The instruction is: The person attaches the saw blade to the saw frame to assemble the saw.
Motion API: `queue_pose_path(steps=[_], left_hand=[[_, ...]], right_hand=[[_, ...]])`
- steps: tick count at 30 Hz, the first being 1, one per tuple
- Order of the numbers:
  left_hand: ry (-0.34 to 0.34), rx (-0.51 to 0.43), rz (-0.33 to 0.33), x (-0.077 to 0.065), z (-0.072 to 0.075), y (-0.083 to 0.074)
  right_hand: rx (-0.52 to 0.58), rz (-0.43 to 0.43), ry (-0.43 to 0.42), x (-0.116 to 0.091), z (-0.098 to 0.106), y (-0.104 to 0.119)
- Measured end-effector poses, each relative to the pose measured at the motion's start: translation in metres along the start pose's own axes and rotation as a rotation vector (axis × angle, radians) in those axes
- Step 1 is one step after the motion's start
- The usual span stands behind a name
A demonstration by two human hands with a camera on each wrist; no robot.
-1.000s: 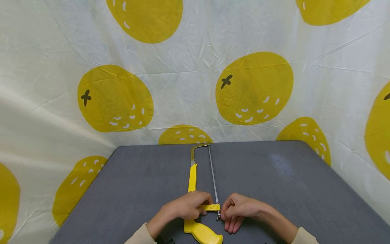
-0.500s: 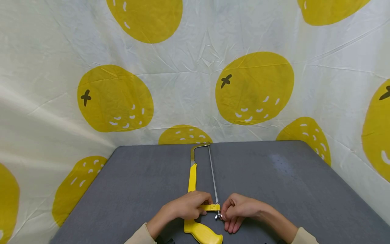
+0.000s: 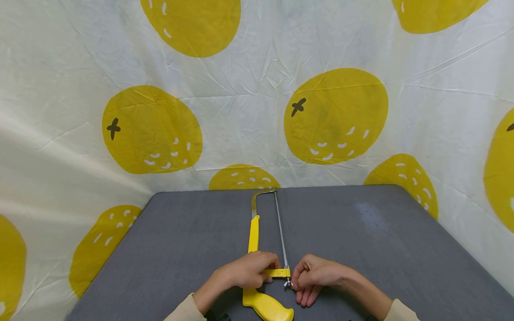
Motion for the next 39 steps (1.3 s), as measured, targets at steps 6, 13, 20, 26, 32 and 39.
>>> queue_pose_path(steps=[6,13,20,26,32,39], left_hand=[[0.002,-0.003,0.003,-0.0005,0.0002,-0.0003],[0.002,-0.009,0.008,0.0002,-0.0003,0.0005],[0.002,-0.007,0.002,0.0007,-0.0010,0.0022],[-0.001,-0.002,-0.006,0.0000,-0.0008,0.0022],[0.000,0.000,-0.005,0.0000,-0.0014,0.0021],[-0.006,0.008,-0.015,0.0002,-0.0015,0.0022]], right_hand=[[-0.006,0.000,-0.012,0.0002,-0.0005,0.0001],[0.001,-0.007,-0.027,0.0000,-0.0013,0.0015],[-0.001,-0.016,-0.041,0.0005,-0.0022,0.0025],[-0.004,-0.007,-0.034,0.0001,-0.0030,0.0033],[-0.008,-0.005,-0.030,-0.0001,-0.0032,0.0034],[-0.011,0.001,-0.028,-0.0001,-0.0028,0.0026]])
Point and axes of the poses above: each hand's wrist, its own x-axis towards the middle knuckle, its own z-axis out of the back of the hand, y = z × x, the point moved 2 cm from there along x, towards the middle knuckle, and after that the axes turned 3 degrees about y, right-handed, at the moved point
